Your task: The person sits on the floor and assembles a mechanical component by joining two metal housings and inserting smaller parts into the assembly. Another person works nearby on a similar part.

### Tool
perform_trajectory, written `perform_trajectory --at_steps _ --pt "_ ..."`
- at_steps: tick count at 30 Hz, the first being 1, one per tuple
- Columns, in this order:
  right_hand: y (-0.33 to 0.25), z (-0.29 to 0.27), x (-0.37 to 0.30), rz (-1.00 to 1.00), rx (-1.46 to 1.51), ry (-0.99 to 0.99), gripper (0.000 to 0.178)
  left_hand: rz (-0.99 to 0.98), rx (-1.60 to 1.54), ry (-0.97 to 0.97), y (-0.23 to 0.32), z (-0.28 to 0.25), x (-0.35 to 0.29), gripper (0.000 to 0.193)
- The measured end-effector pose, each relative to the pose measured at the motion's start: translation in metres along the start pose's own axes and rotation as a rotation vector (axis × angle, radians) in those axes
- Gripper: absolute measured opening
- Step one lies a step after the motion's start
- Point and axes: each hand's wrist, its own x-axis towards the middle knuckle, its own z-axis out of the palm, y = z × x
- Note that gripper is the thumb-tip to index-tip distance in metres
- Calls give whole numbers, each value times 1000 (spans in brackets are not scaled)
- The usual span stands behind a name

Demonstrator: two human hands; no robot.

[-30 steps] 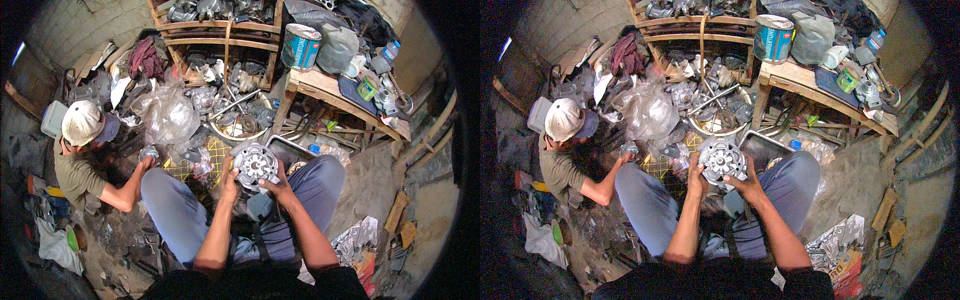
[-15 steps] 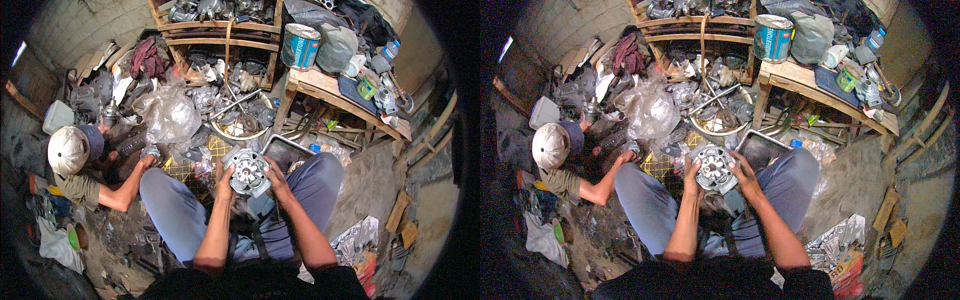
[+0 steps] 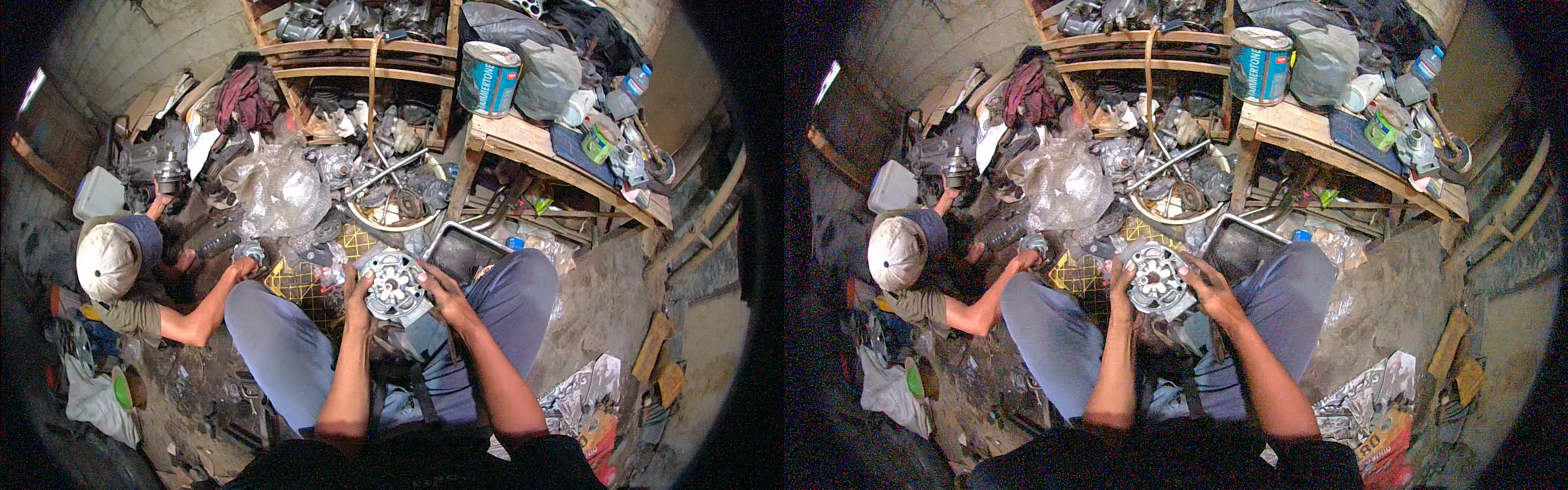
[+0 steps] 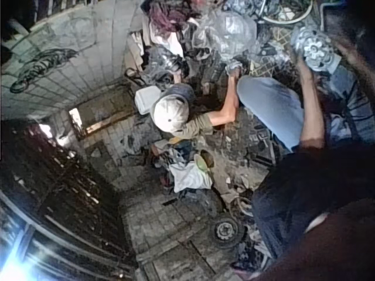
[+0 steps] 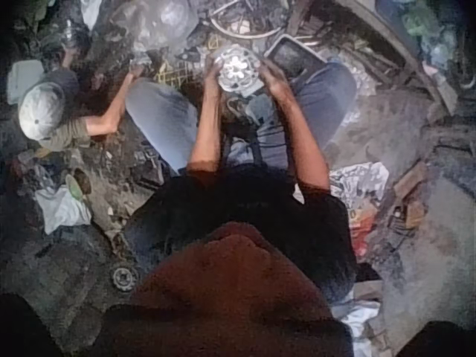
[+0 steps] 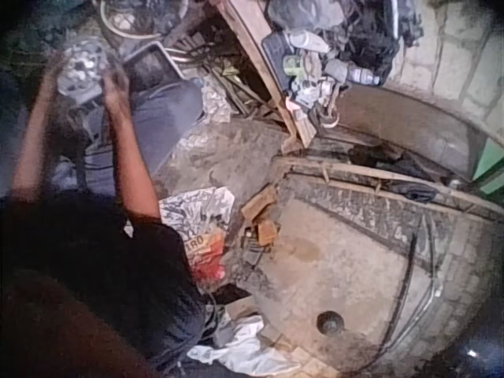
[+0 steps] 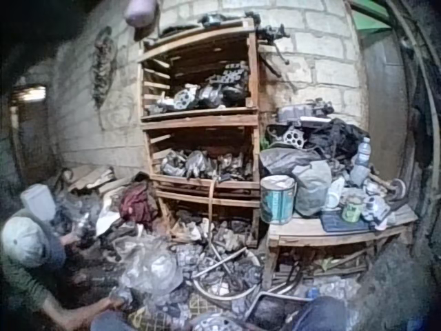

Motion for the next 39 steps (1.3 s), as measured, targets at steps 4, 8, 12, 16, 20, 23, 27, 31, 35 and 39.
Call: perform_trajectory --at_steps 4,8,12,16,20,23,27,31,35,39 --pt "5 -1 4 -1 -58 15 57 48 37 30 14 14 -8 77" --pt "0 6 2 -15 -83 53 55 127 197 -7 21 20 -18 59" --pt "1 4 2 -20 -110 54 56 89 117 9 23 27 -22 56" --pt "8 7 7 -40 -102 29 56 92 219 -40 29 20 -21 70" --pt "4 10 4 4 -129 27 56 136 187 -38 27 20 -19 54" --pt "3 15 2 80 1 57 62 125 259 -95 31 16 -16 55" --pt "19 5 7 174 39 -60 81 106 372 -164 26 2 -8 60" --pt "5 2 0 296 203 -57 82 84 468 -197 29 10 -3 62" --pt "-4 -2 -6 286 329 76 81 196 467 -367 32 24 3 69" --pt "13 -20 -2 195 409 99 79 196 696 -337 40 59 -6 72"
